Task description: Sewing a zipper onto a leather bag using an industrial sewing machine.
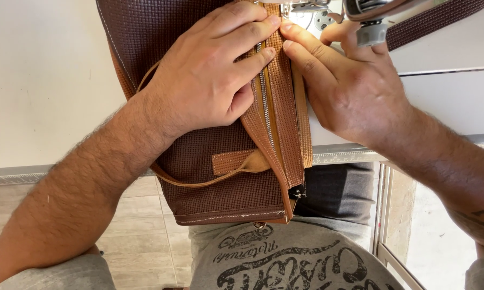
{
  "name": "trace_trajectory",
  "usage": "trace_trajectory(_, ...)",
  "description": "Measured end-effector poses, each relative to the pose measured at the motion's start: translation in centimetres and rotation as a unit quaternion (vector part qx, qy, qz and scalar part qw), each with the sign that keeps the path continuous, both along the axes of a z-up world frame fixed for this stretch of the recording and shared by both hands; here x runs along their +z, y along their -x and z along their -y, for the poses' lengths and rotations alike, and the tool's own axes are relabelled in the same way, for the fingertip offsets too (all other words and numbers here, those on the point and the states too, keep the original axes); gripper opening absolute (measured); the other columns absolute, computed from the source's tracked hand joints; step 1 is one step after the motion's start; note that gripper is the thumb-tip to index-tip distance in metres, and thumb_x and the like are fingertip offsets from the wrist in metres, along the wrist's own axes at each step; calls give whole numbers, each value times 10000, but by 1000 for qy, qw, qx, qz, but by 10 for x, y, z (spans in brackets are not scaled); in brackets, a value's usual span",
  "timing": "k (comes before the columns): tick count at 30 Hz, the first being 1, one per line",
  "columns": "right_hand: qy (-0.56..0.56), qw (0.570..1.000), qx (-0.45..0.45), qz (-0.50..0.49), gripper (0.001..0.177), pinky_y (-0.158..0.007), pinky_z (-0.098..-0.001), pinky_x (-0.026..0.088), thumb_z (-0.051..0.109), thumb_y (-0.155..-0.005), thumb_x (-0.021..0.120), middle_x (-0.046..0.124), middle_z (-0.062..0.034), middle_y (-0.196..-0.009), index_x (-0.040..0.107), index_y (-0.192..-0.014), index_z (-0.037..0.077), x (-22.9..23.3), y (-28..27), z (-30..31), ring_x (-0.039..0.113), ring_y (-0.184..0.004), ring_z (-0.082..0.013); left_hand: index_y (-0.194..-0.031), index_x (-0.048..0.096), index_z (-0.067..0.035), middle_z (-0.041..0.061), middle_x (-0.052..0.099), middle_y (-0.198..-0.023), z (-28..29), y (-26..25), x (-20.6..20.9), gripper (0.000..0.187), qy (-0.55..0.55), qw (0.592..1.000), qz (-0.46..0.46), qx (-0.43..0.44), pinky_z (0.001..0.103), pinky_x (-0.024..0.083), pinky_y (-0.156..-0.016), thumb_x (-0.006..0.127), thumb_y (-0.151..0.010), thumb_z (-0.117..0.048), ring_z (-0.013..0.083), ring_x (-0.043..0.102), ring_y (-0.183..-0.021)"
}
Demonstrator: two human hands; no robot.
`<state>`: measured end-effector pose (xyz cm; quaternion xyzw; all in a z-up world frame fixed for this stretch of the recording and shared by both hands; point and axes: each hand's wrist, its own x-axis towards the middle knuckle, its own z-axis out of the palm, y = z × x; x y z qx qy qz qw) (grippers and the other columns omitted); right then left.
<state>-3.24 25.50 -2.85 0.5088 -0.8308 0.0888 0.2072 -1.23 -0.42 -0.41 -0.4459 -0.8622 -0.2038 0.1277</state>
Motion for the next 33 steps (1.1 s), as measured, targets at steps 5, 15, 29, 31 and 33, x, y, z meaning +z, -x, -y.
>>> trace_trajectory(5, 10, 1000, -6, 18, 302, -687, -390, 380, 53, -1094, 561, 703, -94, -1495, 707, -1354, 11, -3, -1, -1, 656, -1039, -288, -1021, 707, 148, 268, 644, -1282, 0, 0, 0, 198, 3, 1000, -5, 0, 531, 515, -1108, 696, -878, 11, 412, 560, -1246)
trace_trajectory(15, 105, 987, 34, 112, 132, -821, -420, 473, -11, -1013, 797, 820, -214, -1111, 800, -1126, -77, -12, -37, -28, 640, -954, -334, -1270, 682, -7, 228, 658, -1374, -18, -73, 33, 702, 41, 982, 181, 28, 663, 175, -1216, 407, -1014, -600, 417, 477, -1412)
trace_trajectory(29, 57, 994, 20, 93, 288, -829, -422, 424, 128, -949, 798, 653, -161, -1216, 761, -1221, 40, -29, -90, -48, 535, -1096, -319, -1291, 595, -47, 237, 586, -1381, -41, -129, -1, 408, 149, 977, 147, 47, 525, 475, -1102, 647, -910, -183, 412, 507, -1357)
trace_trajectory(31, 63, 994, 23, 90, 292, -837, -415, 406, 136, -951, 802, 644, -150, -1230, 772, -1234, 72, -35, -97, -55, 528, -1106, -312, -1332, 583, -41, 254, 562, -1431, -37, -126, 1, 526, 143, 968, 206, 22, 525, 441, -1143, 715, -833, -143, 427, 489, -1373)
trace_trajectory(33, 71, 995, 17, 65, 347, -817, -401, 372, 248, -919, 892, 644, -100, -1281, 773, -1238, 186, -49, -104, -61, 533, -1104, -284, -1268, 605, 15, 234, 594, -1373, -33, -121, 7, 392, 134, 970, 203, 5, 529, 516, -1052, 654, -904, -122, 434, 482, -1384)
